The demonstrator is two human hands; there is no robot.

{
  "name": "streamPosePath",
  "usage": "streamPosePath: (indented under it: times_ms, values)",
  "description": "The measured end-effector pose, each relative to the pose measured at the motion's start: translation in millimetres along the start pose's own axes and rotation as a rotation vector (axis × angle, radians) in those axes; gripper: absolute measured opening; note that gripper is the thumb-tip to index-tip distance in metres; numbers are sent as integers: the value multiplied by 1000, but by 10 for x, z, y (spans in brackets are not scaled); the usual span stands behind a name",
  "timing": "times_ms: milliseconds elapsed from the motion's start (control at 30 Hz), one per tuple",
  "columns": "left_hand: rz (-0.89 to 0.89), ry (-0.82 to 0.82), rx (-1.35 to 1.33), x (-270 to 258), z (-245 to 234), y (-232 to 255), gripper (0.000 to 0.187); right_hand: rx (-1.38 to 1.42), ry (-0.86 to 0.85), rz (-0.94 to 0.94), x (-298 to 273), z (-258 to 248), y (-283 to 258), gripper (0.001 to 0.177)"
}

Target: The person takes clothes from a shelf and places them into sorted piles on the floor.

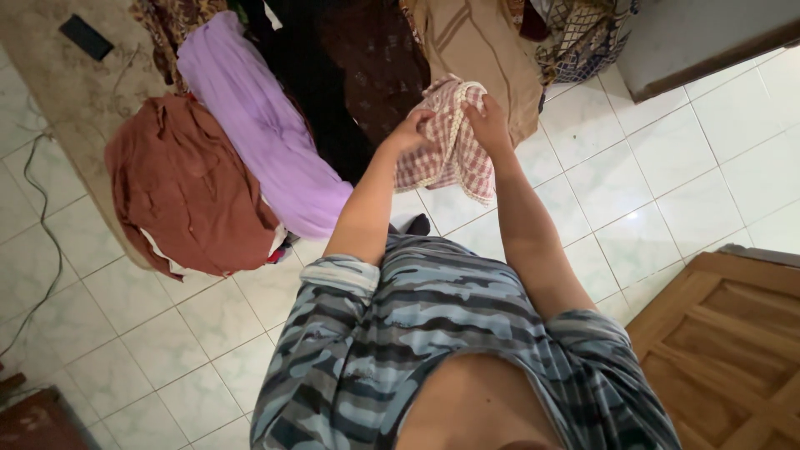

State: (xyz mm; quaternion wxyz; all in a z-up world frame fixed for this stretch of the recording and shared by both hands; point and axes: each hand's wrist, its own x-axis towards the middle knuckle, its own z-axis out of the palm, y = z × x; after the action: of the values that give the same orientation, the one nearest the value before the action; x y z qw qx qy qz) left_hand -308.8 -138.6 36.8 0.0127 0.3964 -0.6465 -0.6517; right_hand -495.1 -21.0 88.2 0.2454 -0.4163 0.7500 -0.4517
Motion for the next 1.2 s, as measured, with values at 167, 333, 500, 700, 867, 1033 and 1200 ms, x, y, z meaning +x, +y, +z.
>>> streamPosePath:
  times_ms: [167, 333, 500, 700, 867, 1033, 1200]
  values:
    - [43, 26, 223, 127, 79, -385, 110, -20, 5, 83, 35, -52, -9, 38]
    - [-31, 173, 363, -55, 149, -168, 97, 118, 54, 193, 70, -151, -68, 39]
    - [70, 376, 412, 28, 290, -74, 62, 216, 145, 292, 74, -232, -78, 45]
    - [210, 490, 349, 80, 365, 150, 31, 171, 260, 334, 65, -337, 35, 43]
    - [296, 608, 79, 164, 378, 514, 27, 447, 238, 318, 103, -248, 376, 48]
    - [211, 530, -89, -48, 288, 1193, 35, 649, 52, 227, 96, -106, 482, 77]
    - [380, 492, -182, -34, 199, 1297, 29, 567, -101, 598, -81, -169, 363, 76]
